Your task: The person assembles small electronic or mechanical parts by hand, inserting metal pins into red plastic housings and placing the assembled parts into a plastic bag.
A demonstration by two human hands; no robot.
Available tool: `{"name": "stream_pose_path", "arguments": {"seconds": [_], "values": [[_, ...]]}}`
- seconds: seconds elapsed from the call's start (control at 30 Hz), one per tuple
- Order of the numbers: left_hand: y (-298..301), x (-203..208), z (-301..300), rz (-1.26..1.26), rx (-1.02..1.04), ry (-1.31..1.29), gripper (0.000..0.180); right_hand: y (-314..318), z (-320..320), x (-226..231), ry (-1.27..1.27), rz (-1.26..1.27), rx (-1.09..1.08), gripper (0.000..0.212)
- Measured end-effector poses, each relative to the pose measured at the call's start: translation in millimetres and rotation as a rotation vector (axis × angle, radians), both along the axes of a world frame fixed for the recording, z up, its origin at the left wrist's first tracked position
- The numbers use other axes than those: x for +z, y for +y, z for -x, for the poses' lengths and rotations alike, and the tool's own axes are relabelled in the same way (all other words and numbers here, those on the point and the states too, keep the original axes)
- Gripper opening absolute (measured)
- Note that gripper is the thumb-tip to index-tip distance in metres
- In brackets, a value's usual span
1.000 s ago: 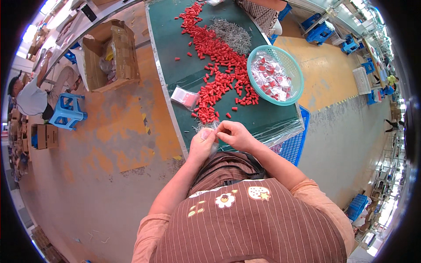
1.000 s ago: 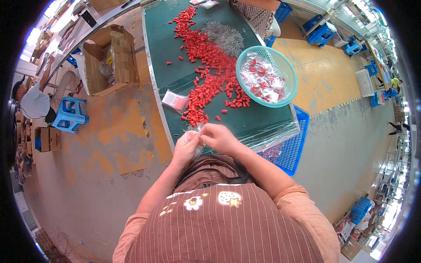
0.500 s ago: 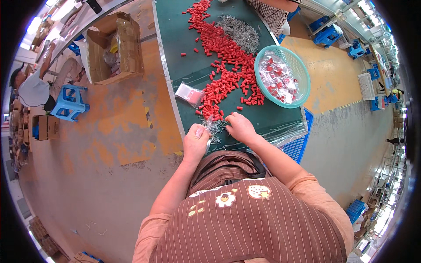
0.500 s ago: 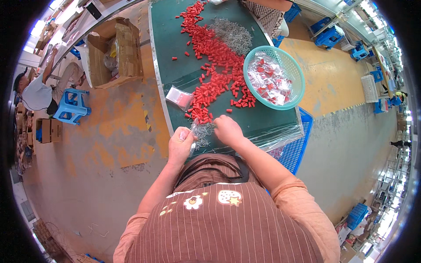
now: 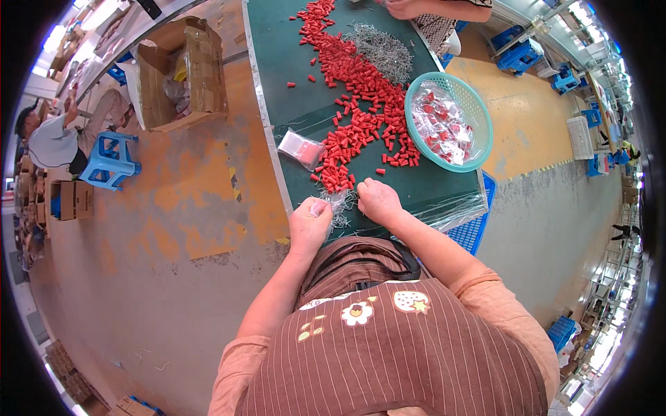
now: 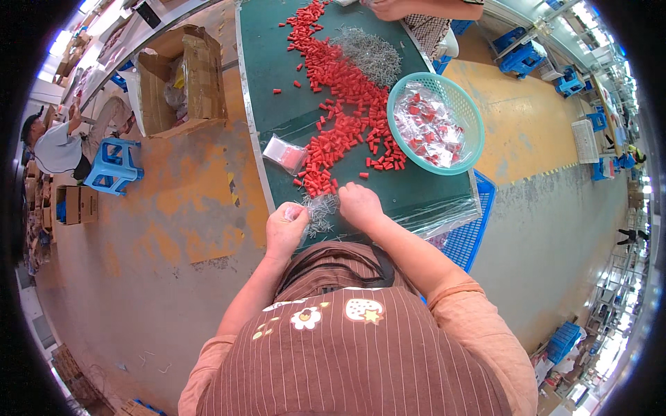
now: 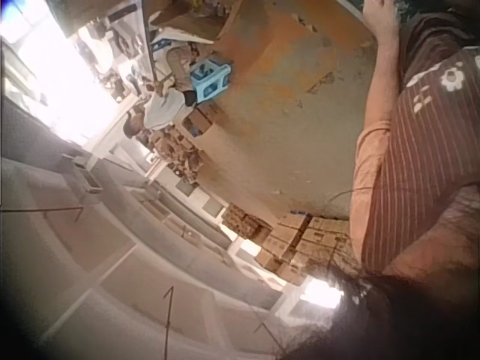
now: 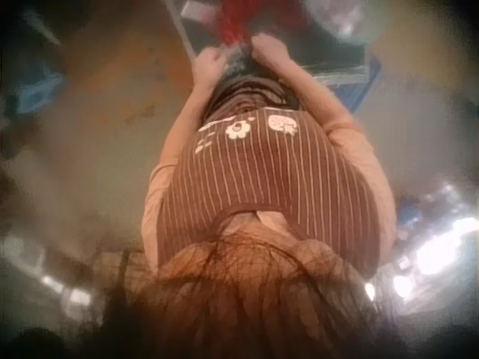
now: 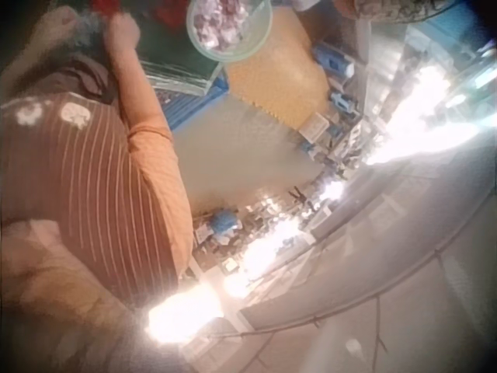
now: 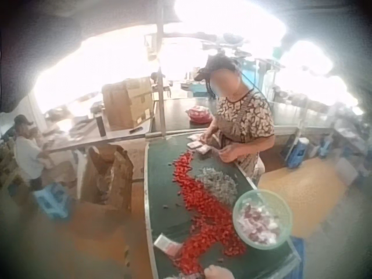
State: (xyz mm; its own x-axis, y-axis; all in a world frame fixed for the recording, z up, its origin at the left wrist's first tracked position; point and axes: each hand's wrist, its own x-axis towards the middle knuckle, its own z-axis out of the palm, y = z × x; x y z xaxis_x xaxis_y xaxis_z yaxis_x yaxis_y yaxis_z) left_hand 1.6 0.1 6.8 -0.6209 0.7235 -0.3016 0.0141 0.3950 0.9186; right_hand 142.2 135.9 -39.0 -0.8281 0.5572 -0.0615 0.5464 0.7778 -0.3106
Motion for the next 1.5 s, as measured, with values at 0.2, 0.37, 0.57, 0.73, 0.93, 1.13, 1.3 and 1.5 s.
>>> {"name": "stream_pose_path", "arguments": {"seconds": [0.2, 0.37, 0.57, 0.73, 0.93, 1.13, 1.3, 1.5], "values": [[-2, 0, 1, 0.001, -0.02, 0.008, 0.012, 2, -3, 2, -0.115, 0.034, 0.007, 0.011], [-4, 4, 1, 0.069, -0.034, 0.016, 0.012, 4, -14, 4, -0.087, 0.062, 0.011, 0.011], [-5, 3, -3, 0.086, -0.044, 0.047, 0.013, 6, -16, 7, -0.13, 0.08, -0.012, 0.008], [-8, 1, -3, 0.082, -0.05, 0.034, 0.012, 18, -23, 5, 0.069, 0.023, 0.012, 0.006], [-8, 3, -6, 0.092, -0.045, 0.017, 0.013, 25, -16, 8, 0.092, 0.016, 0.116, 0.003], [-11, -1, -8, 0.062, -0.05, 0.029, 0.012, 24, -5, -1, 0.036, -0.011, 0.225, 0.003], [-13, -10, -8, 0.049, -0.03, 0.032, 0.013, 24, -1, 2, -0.073, -0.062, 0.271, 0.007], [-8, 0, -6, 0.121, -0.067, 0.067, 0.015, 16, -15, 11, -0.207, 0.053, 0.141, 0.011]]}}
